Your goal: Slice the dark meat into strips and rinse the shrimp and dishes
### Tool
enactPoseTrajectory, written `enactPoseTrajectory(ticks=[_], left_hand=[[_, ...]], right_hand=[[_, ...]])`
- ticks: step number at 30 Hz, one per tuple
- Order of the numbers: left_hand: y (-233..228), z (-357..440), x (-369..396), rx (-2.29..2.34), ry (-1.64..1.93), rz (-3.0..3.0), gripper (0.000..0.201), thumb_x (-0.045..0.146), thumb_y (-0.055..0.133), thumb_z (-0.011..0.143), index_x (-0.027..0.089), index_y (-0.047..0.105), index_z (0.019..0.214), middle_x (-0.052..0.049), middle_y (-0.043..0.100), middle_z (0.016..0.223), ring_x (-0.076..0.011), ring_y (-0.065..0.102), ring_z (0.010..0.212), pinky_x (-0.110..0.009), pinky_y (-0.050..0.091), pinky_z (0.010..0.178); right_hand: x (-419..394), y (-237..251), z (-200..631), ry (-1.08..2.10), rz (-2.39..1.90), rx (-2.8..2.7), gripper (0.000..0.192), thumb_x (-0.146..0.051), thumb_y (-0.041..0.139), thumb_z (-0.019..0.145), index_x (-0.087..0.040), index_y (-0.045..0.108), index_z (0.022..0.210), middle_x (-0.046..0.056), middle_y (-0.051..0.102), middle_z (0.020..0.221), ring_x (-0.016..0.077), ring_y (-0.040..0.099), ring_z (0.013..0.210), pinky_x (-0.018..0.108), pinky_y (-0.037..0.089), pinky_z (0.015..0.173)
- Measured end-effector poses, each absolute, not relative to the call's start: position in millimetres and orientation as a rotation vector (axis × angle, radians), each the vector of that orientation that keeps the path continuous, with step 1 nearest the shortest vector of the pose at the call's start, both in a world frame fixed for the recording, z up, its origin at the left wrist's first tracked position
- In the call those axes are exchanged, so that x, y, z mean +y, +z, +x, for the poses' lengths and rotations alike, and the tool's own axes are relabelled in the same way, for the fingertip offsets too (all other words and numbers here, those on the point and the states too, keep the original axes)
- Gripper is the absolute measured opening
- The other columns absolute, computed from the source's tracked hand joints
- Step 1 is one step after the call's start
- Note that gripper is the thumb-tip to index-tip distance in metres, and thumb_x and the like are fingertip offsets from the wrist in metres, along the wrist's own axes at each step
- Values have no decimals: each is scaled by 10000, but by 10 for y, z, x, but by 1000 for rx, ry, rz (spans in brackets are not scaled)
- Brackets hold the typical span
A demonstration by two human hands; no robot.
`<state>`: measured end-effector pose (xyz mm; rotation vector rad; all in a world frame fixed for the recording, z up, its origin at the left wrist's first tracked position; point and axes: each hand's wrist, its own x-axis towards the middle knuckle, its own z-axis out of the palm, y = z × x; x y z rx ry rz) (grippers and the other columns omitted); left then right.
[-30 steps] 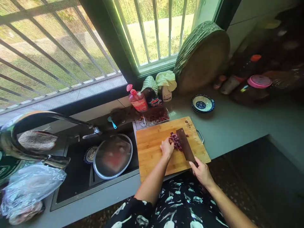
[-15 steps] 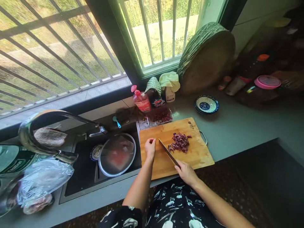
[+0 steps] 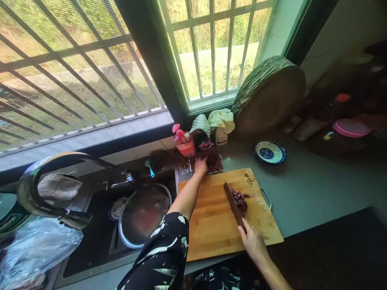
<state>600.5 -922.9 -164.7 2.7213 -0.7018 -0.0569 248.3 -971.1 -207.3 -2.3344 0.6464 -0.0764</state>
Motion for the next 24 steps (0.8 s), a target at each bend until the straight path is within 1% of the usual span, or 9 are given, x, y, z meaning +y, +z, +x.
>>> enactPoseTrajectory(ticks=[2,3,6,8,12,16,19,21,24], left_hand=[[-1653,6131,-9305,-745,-184,2768,473,125,479,730,287,504,1173,-77,472,1228,-271,389,1136,-359,385,853],[-1660,6180,-9321,-738,-247,2778,456,116,480,724,270,524,1151,-91,495,1202,-273,417,1113,-358,394,836],[-1674,6268,-9273,-682,-345,2772,353,95,489,701,194,605,1020,-124,604,1006,-251,531,967,-317,418,774],[-1669,6285,-9176,-645,-327,2757,287,104,500,692,180,631,936,-116,632,920,-237,562,905,-292,421,740],[-1633,6259,-8947,-556,-245,2694,196,173,509,713,183,633,865,-84,646,869,-205,578,854,-260,417,702],[-1608,6187,-8804,-315,-304,2264,112,222,597,655,154,604,743,-45,626,706,-156,578,678,-248,427,642],[-1582,6090,-8726,-145,-483,1755,212,263,670,590,143,542,709,-7,577,642,-113,548,581,-261,453,623],[-1552,5983,-8657,-84,-569,1482,305,284,721,531,145,510,701,7,563,656,-108,555,607,-287,471,660],[-1526,5692,-8529,-53,-661,1300,387,290,767,470,148,493,704,11,568,686,-121,580,681,-313,475,717]], right_hand=[[-9705,-2078,2479,-81,-2316,650,421,-324,286,856,-130,467,1183,104,592,1091,192,573,956,295,449,796],[-9708,-2076,2478,-83,-2311,647,420,-321,289,855,-133,469,1184,102,590,1098,191,572,963,293,449,801],[-9738,-2063,2475,-92,-2296,640,416,-317,295,852,-140,476,1182,98,577,1126,185,557,1001,284,436,833],[-9765,-2060,2473,-69,-2284,640,418,-317,290,851,-137,474,1181,99,576,1126,186,556,1002,287,434,834],[-9804,-2065,2473,-2,-2273,632,432,-335,274,854,-129,459,1185,109,592,1085,197,563,976,298,437,811],[-9819,-2057,2484,9,-2279,628,423,-349,277,853,-138,469,1164,110,596,1071,196,562,974,293,431,813],[-9821,-2037,2493,-7,-2289,614,408,-345,282,849,-148,480,1145,103,595,1076,193,566,964,288,434,800],[-9821,-2020,2497,-1,-2298,611,402,-343,283,847,-153,485,1138,98,612,1040,193,579,929,285,441,771],[-9822,-1993,2501,3,-2311,606,384,-331,289,843,-167,499,1120,85,634,977,187,595,874,272,445,724]])
